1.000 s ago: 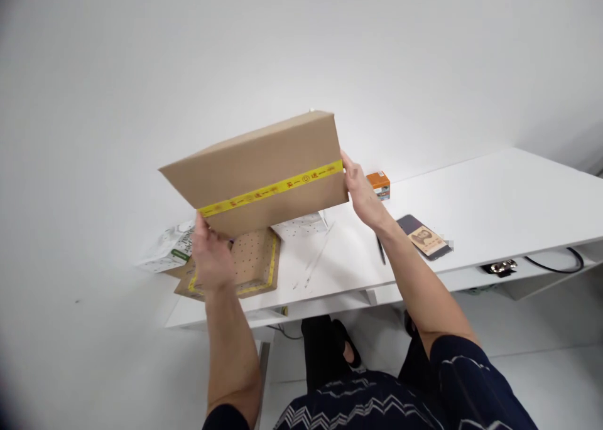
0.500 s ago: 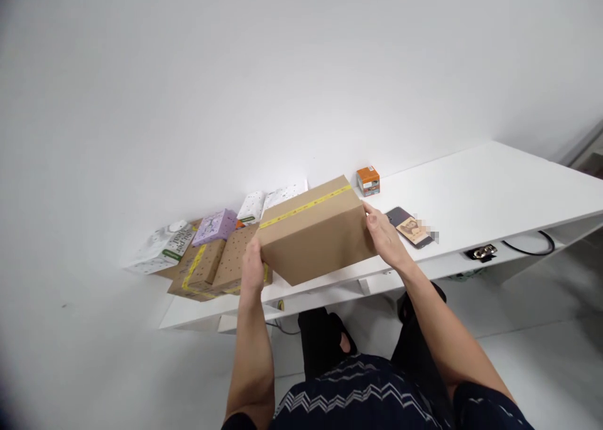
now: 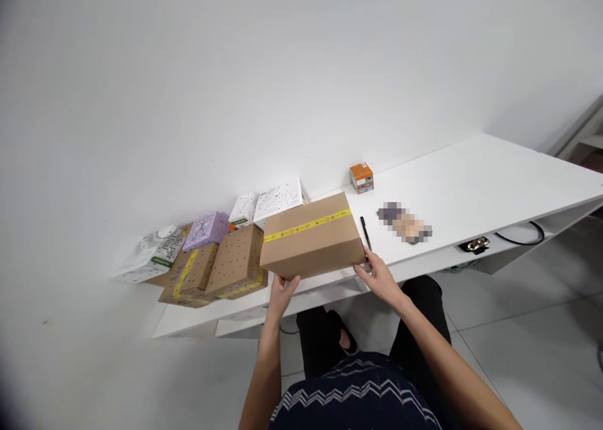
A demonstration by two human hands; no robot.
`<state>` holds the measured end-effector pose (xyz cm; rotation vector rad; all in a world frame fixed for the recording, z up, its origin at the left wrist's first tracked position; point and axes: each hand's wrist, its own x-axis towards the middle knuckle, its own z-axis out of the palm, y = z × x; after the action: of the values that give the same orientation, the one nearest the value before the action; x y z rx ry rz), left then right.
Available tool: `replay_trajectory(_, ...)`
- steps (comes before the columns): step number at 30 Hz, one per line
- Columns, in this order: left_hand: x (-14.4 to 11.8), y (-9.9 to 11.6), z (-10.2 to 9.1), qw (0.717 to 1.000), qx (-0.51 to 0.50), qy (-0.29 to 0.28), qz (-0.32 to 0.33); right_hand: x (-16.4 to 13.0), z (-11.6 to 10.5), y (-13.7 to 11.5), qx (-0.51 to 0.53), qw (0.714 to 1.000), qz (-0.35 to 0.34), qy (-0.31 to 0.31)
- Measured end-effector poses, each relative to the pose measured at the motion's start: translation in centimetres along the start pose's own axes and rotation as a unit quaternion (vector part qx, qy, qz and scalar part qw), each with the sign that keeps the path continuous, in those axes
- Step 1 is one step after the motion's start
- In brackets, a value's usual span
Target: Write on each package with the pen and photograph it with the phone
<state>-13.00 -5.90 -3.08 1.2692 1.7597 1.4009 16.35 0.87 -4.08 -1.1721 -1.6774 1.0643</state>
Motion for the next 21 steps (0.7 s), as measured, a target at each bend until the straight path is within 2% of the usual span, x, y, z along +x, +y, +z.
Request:
replay_trajectory(3, -0.5, 0.7, 0.5, 0.999, 0.029, 0.032, -0.030, 0.0, -0.1, -0.9, -0.035, 0.999, -0.026, 0.021)
replay_trajectory(8, -1.0, 5.4, -0.8, 0.994, 0.067, 0.082, -0.006, 0.4, -2.0, -5.4, -0.026, 0.996, -0.053, 0.062)
replay_trajectory(11, -1.3, 7.1, -1.6, 0.990, 0.107, 0.086, -0.012, 0.6, -2.6, -6.5, -0.017, 0.995, -0.054, 0.077)
replay_trajectory(21, -1.4, 6.8, -1.0, 0.990, 0.122, 0.075, -0.001, 0.3, -2.3, -5.7, -0.014, 0.997, -0.038, 0.062)
